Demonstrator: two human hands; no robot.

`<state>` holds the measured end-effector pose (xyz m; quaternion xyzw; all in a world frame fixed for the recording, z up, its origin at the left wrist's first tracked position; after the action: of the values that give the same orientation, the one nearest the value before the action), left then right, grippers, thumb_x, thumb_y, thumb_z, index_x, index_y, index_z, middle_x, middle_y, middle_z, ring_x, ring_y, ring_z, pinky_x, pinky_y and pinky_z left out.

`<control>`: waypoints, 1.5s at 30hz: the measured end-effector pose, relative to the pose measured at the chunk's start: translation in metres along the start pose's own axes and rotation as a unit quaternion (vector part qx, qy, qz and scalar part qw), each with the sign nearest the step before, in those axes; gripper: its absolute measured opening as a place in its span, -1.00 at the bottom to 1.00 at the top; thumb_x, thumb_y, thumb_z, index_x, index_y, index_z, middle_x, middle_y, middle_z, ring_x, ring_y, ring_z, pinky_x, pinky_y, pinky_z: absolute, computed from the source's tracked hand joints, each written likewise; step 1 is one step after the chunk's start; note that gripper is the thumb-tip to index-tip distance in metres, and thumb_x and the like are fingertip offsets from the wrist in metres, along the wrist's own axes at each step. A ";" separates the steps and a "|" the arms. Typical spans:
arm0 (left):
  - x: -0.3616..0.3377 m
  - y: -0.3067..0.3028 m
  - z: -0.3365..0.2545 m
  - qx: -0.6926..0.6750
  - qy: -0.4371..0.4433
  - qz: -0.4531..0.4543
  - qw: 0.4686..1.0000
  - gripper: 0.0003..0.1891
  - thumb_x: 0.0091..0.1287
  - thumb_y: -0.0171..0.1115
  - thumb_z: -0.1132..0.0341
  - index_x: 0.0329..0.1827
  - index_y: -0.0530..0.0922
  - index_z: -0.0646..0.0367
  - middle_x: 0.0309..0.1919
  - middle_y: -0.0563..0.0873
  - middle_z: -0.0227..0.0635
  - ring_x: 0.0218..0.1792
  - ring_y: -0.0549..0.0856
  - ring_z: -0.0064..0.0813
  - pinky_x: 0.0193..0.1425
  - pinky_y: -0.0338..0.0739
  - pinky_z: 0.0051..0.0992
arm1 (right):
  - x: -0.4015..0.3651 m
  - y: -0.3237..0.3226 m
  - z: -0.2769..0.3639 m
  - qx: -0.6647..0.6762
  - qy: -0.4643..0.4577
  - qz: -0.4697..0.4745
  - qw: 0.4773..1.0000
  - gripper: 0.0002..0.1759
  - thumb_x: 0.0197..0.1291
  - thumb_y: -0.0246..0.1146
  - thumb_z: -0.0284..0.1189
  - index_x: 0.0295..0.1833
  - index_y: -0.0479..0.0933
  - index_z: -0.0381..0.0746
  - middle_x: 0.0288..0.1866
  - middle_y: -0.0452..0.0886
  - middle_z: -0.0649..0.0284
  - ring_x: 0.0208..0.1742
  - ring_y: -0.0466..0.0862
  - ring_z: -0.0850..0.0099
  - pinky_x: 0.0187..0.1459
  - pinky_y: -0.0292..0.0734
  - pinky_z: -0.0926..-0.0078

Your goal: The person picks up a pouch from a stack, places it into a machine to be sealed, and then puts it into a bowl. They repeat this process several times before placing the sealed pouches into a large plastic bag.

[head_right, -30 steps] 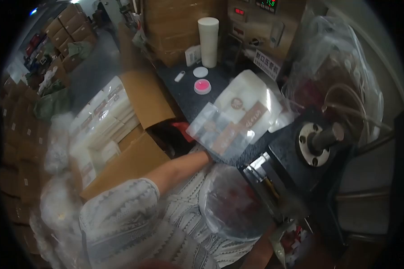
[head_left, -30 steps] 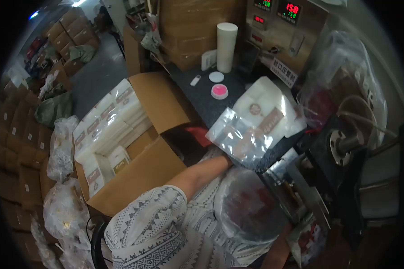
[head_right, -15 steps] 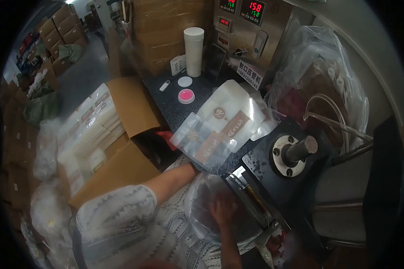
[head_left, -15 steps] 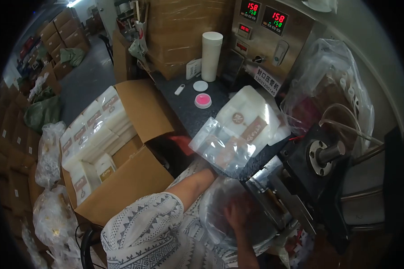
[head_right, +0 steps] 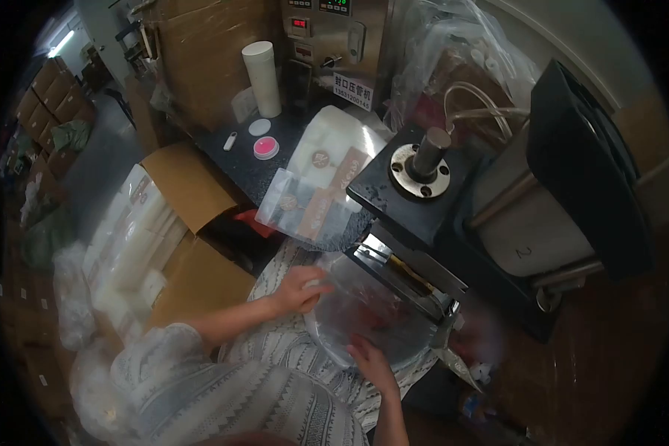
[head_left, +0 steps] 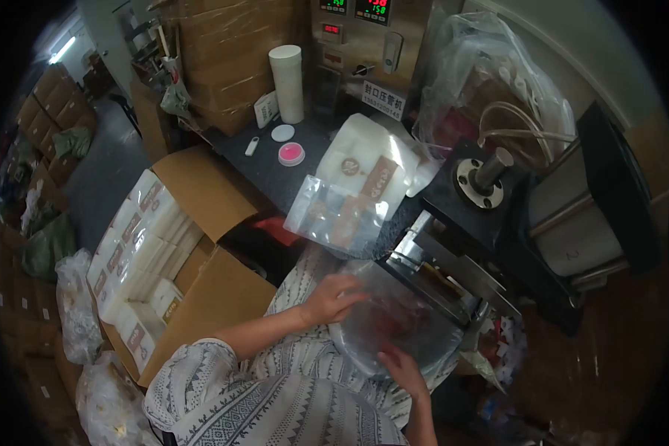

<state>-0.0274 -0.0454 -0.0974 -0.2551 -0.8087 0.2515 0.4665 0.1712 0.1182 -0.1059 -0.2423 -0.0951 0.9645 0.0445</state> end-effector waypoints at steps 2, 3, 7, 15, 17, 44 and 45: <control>0.032 -0.028 -0.015 0.110 -0.033 -0.049 0.992 -0.41 0.16 0.26 0.22 0.31 0.38 0.01 0.25 0.36 -0.04 0.30 0.31 0.04 0.31 0.18 -0.01 | -0.038 -0.020 0.061 -0.020 -0.097 -0.099 0.990 -0.72 0.25 0.21 -0.45 0.06 0.56 -0.25 -0.04 0.67 0.16 -0.05 0.65 0.41 -0.01 0.49 0.50; 0.053 -0.035 -0.009 0.167 -0.117 -0.046 0.978 -0.34 0.17 0.28 0.15 0.38 0.31 0.00 0.34 0.25 0.01 0.35 0.22 0.10 0.35 0.10 0.05 | -0.057 -0.040 0.080 -0.058 -0.157 -0.177 0.970 -0.75 0.25 0.21 -0.45 0.02 0.59 -0.27 -0.09 0.69 0.16 -0.09 0.66 0.40 -0.03 0.50 0.50; 0.049 -0.013 0.015 0.190 -0.153 0.097 0.965 -0.22 0.17 0.31 0.04 0.44 0.20 0.02 0.45 0.05 0.05 0.45 0.02 0.09 0.43 -0.08 0.06 | -0.098 -0.128 0.090 -0.336 -0.086 -0.523 0.778 -0.79 0.28 0.16 -0.40 -0.05 0.53 -0.28 -0.17 0.62 0.02 -0.21 0.65 0.08 -0.15 0.53 0.28; 0.042 -0.014 0.022 0.220 -0.100 0.107 0.964 -0.33 0.17 0.27 0.36 0.38 0.25 0.05 0.41 0.22 -0.09 0.42 0.19 -0.03 0.43 0.02 -0.03 | -0.055 -0.173 0.033 -0.353 0.087 -0.411 0.836 -0.74 0.18 0.19 -0.38 -0.06 0.51 -0.28 -0.10 0.60 -0.05 -0.11 0.62 -0.04 -0.14 0.54 0.11; 0.044 -0.023 0.022 0.197 -0.109 0.083 0.971 -0.43 0.16 0.23 0.44 0.29 0.36 0.03 0.29 0.43 -0.20 0.33 0.37 -0.16 0.42 0.07 -0.12 | -0.046 -0.172 0.034 -0.354 0.025 -0.392 0.849 -0.73 0.10 0.23 -0.45 -0.08 0.53 -0.31 -0.16 0.63 -0.06 -0.10 0.64 0.00 -0.11 0.53 0.13; 0.075 0.002 -0.087 -0.203 -0.162 0.236 0.936 -0.86 0.26 0.26 0.30 -0.28 0.66 0.19 -0.44 0.68 -0.23 -0.51 0.64 -0.43 -0.44 0.46 -0.47 | -0.022 -0.077 0.130 -0.079 -0.186 -0.229 0.952 -0.71 0.20 0.27 -0.45 0.04 0.54 -0.29 -0.11 0.67 0.19 -0.07 0.67 0.40 -0.07 0.54 0.47; 0.076 0.014 -0.081 -0.259 -0.232 0.271 0.898 -0.82 0.28 0.25 0.27 -0.25 0.67 0.20 -0.44 0.69 -0.22 -0.53 0.63 -0.53 -0.44 0.45 -0.51 | -0.020 -0.080 0.126 -0.079 -0.186 -0.229 0.952 -0.71 0.20 0.27 -0.45 0.04 0.54 -0.29 -0.11 0.67 0.19 -0.07 0.67 0.40 -0.07 0.54 0.47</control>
<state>0.0133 0.0280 -0.0231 -0.5103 -0.8304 0.2018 0.0967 0.1321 0.1737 0.0281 -0.0326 -0.2308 0.9459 0.2258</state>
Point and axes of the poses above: each hand's wrist, its own x-axis towards the middle knuckle, its own y-axis out of the palm, z = x × y, the point moved 4 cm from there along x, towards the middle knuckle
